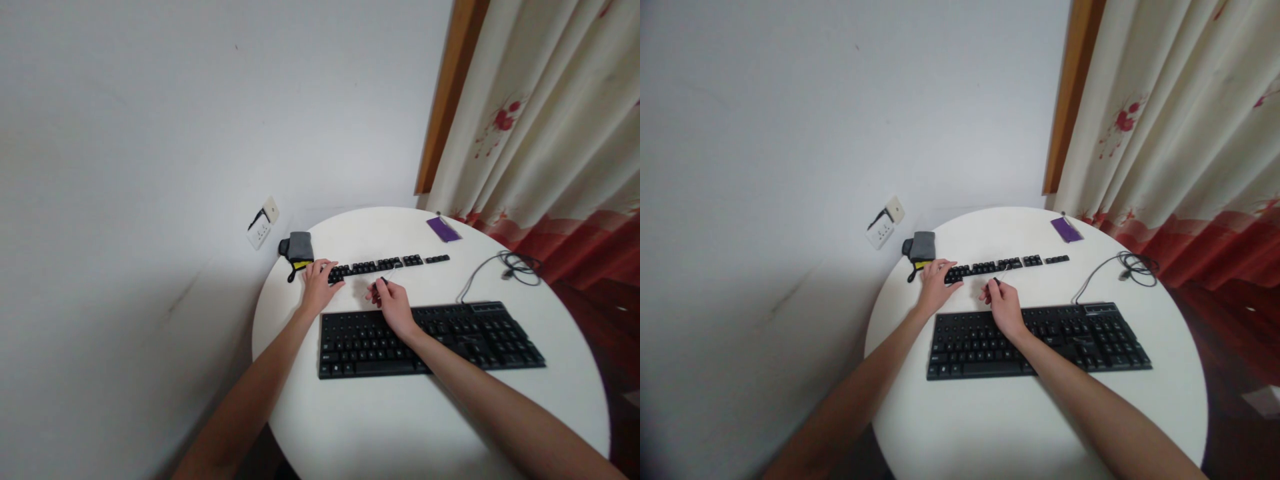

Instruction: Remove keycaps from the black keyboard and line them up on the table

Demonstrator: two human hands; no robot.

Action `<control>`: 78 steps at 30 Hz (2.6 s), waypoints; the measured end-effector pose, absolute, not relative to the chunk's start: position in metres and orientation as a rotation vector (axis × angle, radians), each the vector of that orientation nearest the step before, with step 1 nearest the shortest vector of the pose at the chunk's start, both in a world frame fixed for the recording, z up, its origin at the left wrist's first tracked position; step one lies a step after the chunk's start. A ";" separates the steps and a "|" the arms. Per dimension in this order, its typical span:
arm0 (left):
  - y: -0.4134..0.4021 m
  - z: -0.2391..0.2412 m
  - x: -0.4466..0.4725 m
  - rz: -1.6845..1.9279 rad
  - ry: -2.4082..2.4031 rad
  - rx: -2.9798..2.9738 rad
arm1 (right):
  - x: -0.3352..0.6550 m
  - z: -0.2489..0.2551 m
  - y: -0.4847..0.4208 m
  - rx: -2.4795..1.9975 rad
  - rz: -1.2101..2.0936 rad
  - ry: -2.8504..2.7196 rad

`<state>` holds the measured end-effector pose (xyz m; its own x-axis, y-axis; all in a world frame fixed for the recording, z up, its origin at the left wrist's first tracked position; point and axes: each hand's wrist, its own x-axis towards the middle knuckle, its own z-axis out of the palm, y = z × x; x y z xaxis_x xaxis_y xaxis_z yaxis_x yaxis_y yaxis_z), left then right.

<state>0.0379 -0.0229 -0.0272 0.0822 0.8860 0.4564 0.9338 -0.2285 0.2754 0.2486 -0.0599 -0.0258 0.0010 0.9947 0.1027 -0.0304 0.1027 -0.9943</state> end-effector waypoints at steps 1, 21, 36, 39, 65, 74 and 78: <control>-0.023 -0.027 0.038 -0.834 -1.899 -2.242 | 0.249 -0.026 -0.060 -1.110 1.148 -1.236; -0.033 -0.024 0.036 -0.813 -1.903 -2.262 | 0.248 -0.021 -0.062 -1.117 1.146 -1.254; -0.030 -0.027 0.041 -0.810 -1.915 -2.205 | 0.247 -0.022 -0.062 -1.111 1.140 -1.248; -0.029 -0.027 0.042 -0.800 -1.932 -2.197 | 0.248 -0.023 -0.061 -1.112 1.134 -1.255; -0.031 -0.021 0.040 -1.079 -1.838 -2.180 | 0.249 -0.013 -0.065 -1.093 1.024 -1.432; -0.029 -0.023 0.041 -1.136 -1.803 -2.206 | 0.264 0.016 -0.090 -0.956 0.874 -2.004; -0.030 -0.022 0.043 -1.136 -1.809 -2.230 | 0.266 0.006 -0.095 -0.956 0.865 -2.080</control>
<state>0.0433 -0.0297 -0.0219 0.0436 0.8255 0.5627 0.8652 -0.3128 0.3919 0.2660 -0.0953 0.0063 -0.4984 0.8133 0.3002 0.3606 0.5094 -0.7813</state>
